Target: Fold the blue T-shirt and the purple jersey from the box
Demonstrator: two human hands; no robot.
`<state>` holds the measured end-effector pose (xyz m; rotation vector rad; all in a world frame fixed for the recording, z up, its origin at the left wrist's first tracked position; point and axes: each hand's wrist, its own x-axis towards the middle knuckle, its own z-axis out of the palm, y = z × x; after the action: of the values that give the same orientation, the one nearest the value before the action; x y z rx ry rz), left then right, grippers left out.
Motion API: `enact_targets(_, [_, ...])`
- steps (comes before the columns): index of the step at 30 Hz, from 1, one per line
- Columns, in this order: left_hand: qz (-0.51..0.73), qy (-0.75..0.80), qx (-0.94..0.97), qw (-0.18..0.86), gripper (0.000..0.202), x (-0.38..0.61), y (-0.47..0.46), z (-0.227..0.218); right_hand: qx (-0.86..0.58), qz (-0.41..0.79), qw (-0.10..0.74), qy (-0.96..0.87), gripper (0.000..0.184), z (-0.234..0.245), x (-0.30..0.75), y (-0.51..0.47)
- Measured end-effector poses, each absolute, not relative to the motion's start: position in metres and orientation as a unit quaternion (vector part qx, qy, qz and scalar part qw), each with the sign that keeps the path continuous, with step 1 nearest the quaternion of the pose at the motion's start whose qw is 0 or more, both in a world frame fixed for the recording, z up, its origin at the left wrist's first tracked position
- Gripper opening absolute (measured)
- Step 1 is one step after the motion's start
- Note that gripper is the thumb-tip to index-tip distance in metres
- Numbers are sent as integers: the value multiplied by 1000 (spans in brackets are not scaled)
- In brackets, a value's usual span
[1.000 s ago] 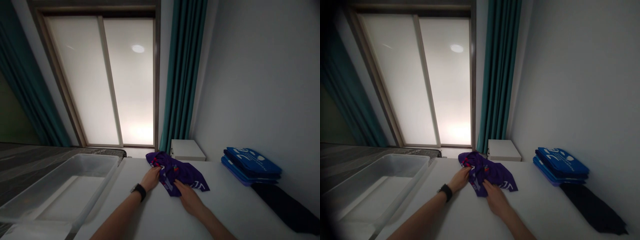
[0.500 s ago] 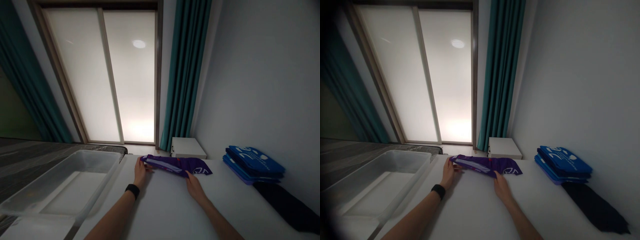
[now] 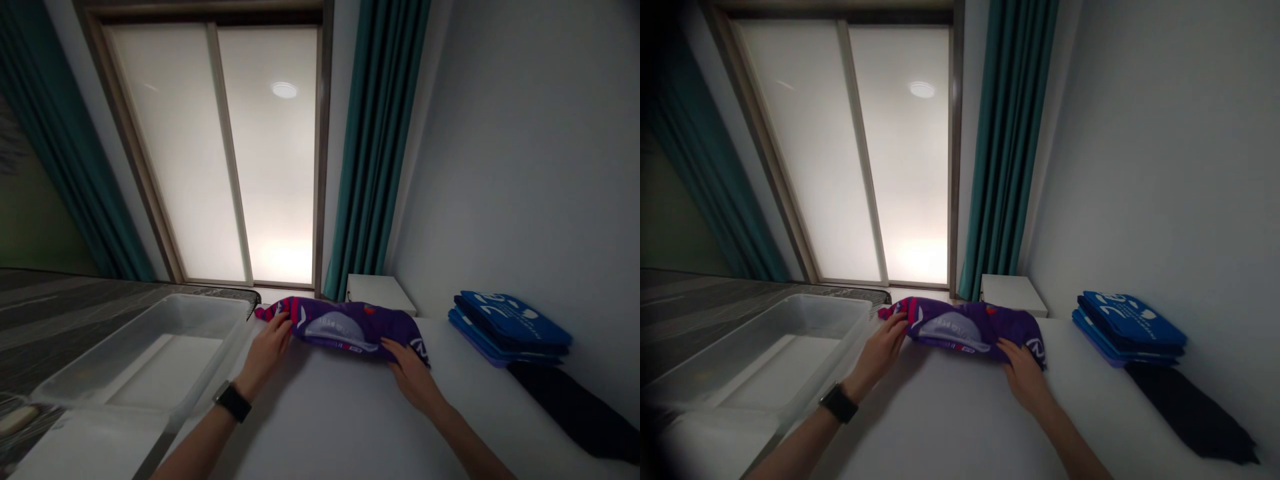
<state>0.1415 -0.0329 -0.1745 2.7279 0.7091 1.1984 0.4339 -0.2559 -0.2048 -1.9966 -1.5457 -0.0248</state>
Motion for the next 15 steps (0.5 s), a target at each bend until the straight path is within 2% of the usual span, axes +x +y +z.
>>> enact_targets(3, [296,256,920,25,26,121,-52,-198,-783,19,201,-588,56,-231,424,-280])
enact_targets(7, [210,262,942,12,25,104,-70,-209,-792,-17,135,-595,64,-245,408,-302])
enact_targets(12, [210,222,952,-14,21,77,-97,-215,-777,-77,98,-617,71,-256,393,-333])
enact_targets(15, [225,198,954,-18,20,60,-118,-214,-769,-114,98,-621,69,-263,393,-352])
